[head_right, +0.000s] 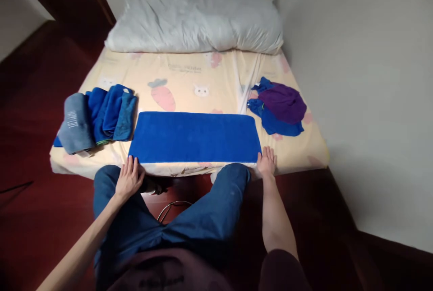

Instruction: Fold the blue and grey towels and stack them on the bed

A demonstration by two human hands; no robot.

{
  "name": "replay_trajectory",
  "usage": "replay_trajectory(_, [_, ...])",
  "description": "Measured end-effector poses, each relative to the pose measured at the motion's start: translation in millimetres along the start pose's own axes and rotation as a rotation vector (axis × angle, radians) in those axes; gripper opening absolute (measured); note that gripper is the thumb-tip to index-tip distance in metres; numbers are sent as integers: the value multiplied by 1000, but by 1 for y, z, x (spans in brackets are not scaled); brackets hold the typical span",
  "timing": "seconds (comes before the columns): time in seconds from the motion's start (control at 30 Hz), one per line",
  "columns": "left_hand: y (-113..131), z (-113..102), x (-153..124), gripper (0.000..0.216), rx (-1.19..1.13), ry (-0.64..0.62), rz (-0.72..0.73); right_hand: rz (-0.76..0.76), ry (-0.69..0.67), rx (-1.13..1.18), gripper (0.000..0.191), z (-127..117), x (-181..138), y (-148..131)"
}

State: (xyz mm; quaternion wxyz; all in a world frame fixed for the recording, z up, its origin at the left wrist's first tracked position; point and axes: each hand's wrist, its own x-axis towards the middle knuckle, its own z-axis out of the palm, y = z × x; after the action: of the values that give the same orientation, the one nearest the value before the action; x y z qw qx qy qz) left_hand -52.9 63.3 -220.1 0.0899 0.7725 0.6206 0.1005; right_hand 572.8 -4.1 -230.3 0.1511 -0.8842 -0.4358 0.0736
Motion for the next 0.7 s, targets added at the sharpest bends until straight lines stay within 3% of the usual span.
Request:
replay_trajectory(0.13, [0, -6, -50, 66, 57, -27, 48, 144, 153, 125, 73, -9, -43, -13])
replay_trajectory(0.3, [-10, -28, -93, 56, 104, 80, -51, 62, 309, 451, 72, 8, -124, -76])
replay_trajectory(0.43, [-11, -39, -98, 61, 108, 122, -244, 15, 186, 827, 63, 38, -191, -152])
replay_trajectory(0.53, [-5, -38, -95, 60, 130, 109, -281, 149, 31, 1137, 67, 64, -225, -200])
replay_trajectory(0.6, [-1, -37, -93, 58, 151, 104, -275, 152, -68, 1205, 71, 76, -236, -220])
replay_trajectory(0.7, [4, -37, -92, 56, 159, 89, -288, 38, -148, 1237, 68, 86, -236, -230])
